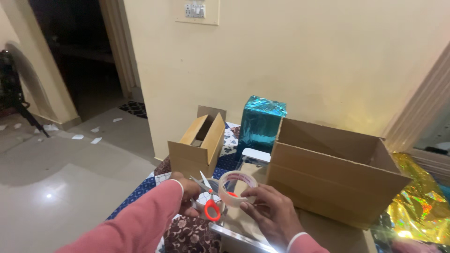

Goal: The person wraps a rectangular box with teal metallic wrapping paper, using scissors to trim the paper and clear tape to secure the edges. After completing the wrap, the person places the finished gift aside and opens a cardboard box, then places a blue plastic toy helicopter inside.

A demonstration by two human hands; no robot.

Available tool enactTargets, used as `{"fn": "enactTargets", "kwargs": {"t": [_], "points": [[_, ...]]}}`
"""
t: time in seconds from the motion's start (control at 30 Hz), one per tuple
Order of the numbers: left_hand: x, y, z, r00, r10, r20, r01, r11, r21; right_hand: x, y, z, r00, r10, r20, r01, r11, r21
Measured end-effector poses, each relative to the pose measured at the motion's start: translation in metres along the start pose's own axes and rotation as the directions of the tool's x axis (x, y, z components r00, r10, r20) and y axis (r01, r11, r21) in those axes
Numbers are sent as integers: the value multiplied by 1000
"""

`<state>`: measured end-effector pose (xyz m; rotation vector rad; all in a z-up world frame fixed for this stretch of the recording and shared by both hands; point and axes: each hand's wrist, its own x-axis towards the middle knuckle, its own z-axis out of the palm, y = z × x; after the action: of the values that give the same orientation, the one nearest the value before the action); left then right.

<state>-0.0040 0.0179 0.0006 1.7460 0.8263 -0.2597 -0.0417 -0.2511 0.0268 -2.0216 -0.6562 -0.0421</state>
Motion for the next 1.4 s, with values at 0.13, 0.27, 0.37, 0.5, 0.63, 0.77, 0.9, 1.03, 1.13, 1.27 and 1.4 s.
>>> {"fn": "enactTargets", "kwargs": {"t": [0.13, 0.27, 0.37, 0.5, 0.63, 0.77, 0.9, 1.03, 1.13, 1.27, 1.4], "points": [[4, -7, -24, 999, -38, 10, 39, 998, -55, 16, -13, 13, 999, 32, 19, -32, 999, -13], [7, 0, -37, 1000, -30, 6, 31, 998, -63, 30, -14, 22, 999, 39, -14, -39, 999, 21], [8, 7, -40, 1000, -6, -14, 5, 996, -89, 37, -7, 26, 999, 54, -8, -54, 998, -12], [15, 13, -43, 999, -44, 22, 41, 993, 113, 43, 6, 28, 995, 98, -12, -99, 989, -109], [31, 12, -44, 999, -31, 13, 28, 982, 188, 53, 18, 29, 995, 93, -23, -96, 980, -174], [72, -8, -36, 998, -1, -66, 20, 958, 288, 56, 26, 33, 985, 175, 2, -169, 957, -235], [122, -50, -31, 990, 36, -139, 25, 910, 415, 58, 25, 36, 983, 180, 46, -162, 949, -270], [168, -102, -33, 983, 66, -171, 31, 860, 509, 59, 20, 43, 961, 252, 115, -217, 943, -253], [184, -127, -37, 979, 96, -178, 16, 840, 542, 60, 16, 51, 952, 258, 162, -233, 960, -157], [163, -118, -50, 950, 235, -208, -80, 822, 564, 59, 7, 65, 952, 237, 193, -221, 970, -101], [100, -74, -63, 994, 105, 7, -105, 994, 24, 58, -5, 77, 961, 165, 221, -146, 984, -100]]}}
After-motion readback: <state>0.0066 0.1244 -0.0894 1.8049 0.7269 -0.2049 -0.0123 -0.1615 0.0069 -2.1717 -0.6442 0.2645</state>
